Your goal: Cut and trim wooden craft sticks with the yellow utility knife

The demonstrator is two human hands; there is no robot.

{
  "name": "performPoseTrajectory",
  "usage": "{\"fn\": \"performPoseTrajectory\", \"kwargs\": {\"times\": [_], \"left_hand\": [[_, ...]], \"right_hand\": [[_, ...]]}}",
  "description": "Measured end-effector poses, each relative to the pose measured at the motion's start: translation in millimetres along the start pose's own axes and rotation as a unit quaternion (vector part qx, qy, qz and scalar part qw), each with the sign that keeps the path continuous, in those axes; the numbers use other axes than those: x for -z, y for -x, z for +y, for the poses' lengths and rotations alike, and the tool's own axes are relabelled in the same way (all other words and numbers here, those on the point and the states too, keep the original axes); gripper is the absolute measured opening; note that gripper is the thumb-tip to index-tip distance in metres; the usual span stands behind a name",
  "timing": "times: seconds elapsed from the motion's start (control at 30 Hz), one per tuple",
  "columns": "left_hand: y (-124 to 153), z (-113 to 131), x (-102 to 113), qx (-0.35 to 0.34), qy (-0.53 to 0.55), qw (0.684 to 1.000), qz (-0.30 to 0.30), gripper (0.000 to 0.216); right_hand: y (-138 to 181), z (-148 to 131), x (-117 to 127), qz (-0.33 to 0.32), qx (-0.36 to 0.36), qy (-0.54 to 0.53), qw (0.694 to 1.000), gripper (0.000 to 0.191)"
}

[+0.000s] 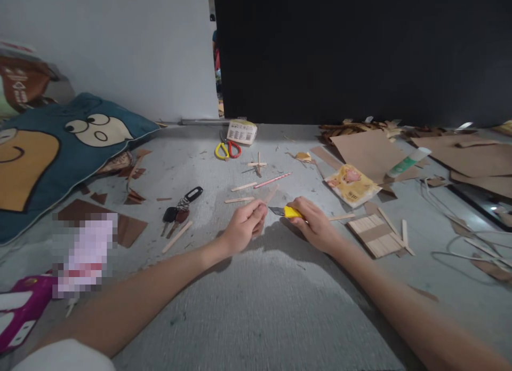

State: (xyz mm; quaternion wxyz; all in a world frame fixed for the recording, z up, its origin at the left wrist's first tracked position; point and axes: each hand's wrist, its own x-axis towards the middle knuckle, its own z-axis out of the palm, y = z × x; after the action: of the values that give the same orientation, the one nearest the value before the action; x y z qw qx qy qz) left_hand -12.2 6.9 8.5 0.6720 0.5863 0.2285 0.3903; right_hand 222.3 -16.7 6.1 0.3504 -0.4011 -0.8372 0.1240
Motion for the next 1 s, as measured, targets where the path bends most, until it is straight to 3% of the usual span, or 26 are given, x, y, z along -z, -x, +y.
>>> {"fn": "performPoseTrajectory", "kwargs": {"times": [0.33, 1.0], "left_hand": [[10.3, 1.7, -4.4, -0.020, -0.148, 0.988, -0.027, 0.047], [12.6, 4.0, -7.8, -0.017, -0.154, 0.988, -0.023, 0.045]], "right_hand": [[0.8, -2.7, 3.6, -0.009, 0.014, 0.009, 1.000, 0.053], [2.6, -3.6, 1.4, -0.009, -0.004, -0.017, 1.000, 0.053]]}}
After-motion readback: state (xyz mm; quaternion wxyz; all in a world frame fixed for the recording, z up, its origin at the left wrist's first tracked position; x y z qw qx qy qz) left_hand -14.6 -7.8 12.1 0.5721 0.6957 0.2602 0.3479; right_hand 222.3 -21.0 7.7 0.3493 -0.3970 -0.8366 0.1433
